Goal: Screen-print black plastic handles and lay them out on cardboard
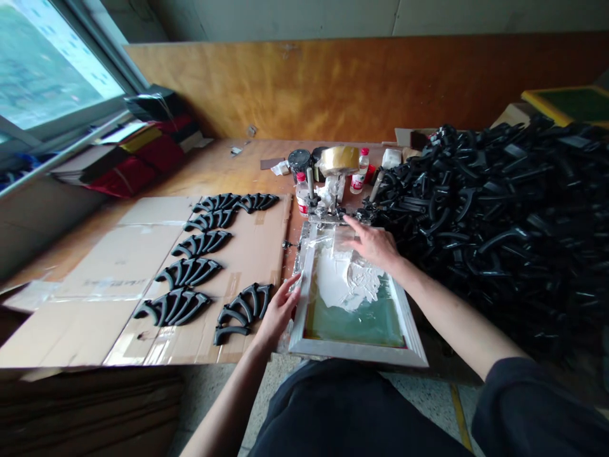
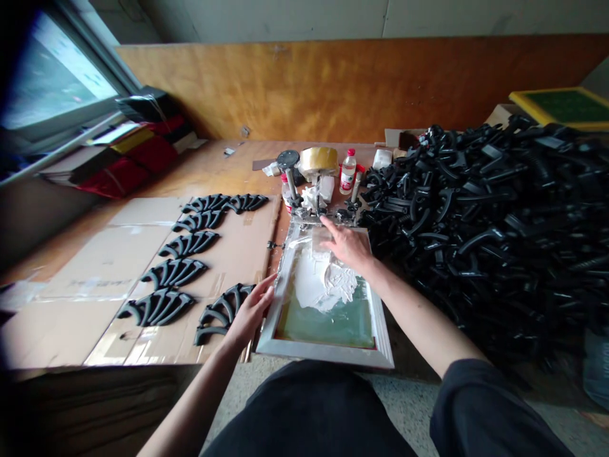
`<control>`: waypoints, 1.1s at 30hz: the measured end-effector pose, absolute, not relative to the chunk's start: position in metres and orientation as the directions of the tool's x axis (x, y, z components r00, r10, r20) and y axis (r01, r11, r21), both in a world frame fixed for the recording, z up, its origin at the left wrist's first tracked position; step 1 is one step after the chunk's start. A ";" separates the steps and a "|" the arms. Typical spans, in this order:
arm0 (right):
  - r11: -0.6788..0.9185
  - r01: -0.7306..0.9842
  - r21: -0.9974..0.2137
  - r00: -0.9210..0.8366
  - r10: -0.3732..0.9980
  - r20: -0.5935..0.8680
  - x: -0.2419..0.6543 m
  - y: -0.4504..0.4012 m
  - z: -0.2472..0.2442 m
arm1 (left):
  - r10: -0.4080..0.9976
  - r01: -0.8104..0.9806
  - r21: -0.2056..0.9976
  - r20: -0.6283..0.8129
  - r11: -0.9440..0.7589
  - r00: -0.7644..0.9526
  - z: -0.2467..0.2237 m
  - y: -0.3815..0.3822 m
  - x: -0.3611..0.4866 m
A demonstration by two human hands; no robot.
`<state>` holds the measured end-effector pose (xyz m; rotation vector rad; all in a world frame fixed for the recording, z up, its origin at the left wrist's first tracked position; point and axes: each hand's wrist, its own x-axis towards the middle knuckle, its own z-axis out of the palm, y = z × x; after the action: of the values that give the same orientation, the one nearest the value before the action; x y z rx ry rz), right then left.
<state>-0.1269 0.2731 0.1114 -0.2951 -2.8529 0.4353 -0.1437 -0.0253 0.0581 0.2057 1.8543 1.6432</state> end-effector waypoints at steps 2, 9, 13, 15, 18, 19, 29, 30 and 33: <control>0.906 0.265 -0.329 -0.876 0.369 0.311 -0.120 0.306 0.120 | 0.486 -0.288 0.947 -0.319 0.139 -0.814 0.085 -0.019 -0.148; 0.871 0.320 -0.372 -0.900 0.403 0.170 -0.061 0.327 0.056 | 0.411 -0.103 0.966 0.003 -0.237 -0.912 0.151 0.032 -0.187; 0.937 0.130 -0.325 -0.981 0.170 0.095 -0.051 0.258 0.010 | 0.380 -0.082 0.963 0.023 -0.258 -0.925 0.158 0.049 -0.193; 0.955 0.111 -0.275 -0.992 0.122 0.024 -0.053 0.237 0.003 | 0.340 -0.107 0.963 -0.018 -0.248 -0.940 0.146 0.045 -0.178; 0.936 0.195 -0.294 -0.981 0.177 -0.086 -0.061 0.221 0.009 | 0.467 -0.356 0.929 -0.271 -0.104 -0.842 0.109 0.029 -0.137; 0.930 0.189 -0.315 -0.982 0.172 -0.080 -0.065 0.214 0.013 | 0.516 -0.458 0.888 -0.373 -0.043 -0.771 0.095 0.024 -0.123; 0.828 -0.413 -0.379 -0.905 -0.418 0.071 -0.121 0.041 0.028 | -0.122 -0.520 0.811 -0.564 -0.266 -0.817 0.005 -0.095 -0.101; 0.823 -0.414 -0.390 -0.900 -0.435 0.038 -0.133 0.032 0.024 | -0.179 -0.534 0.806 -0.582 -0.255 -0.793 -0.003 -0.113 -0.102; 0.865 -0.349 -0.359 -0.906 -0.410 -0.107 -0.172 0.015 0.006 | -0.350 -0.598 0.778 -0.624 -0.194 -0.699 -0.032 -0.157 -0.101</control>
<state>-0.1718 0.0150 0.0056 0.6589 -3.2076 0.5617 -0.1015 -0.1569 -0.0323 -1.1204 1.8663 2.0029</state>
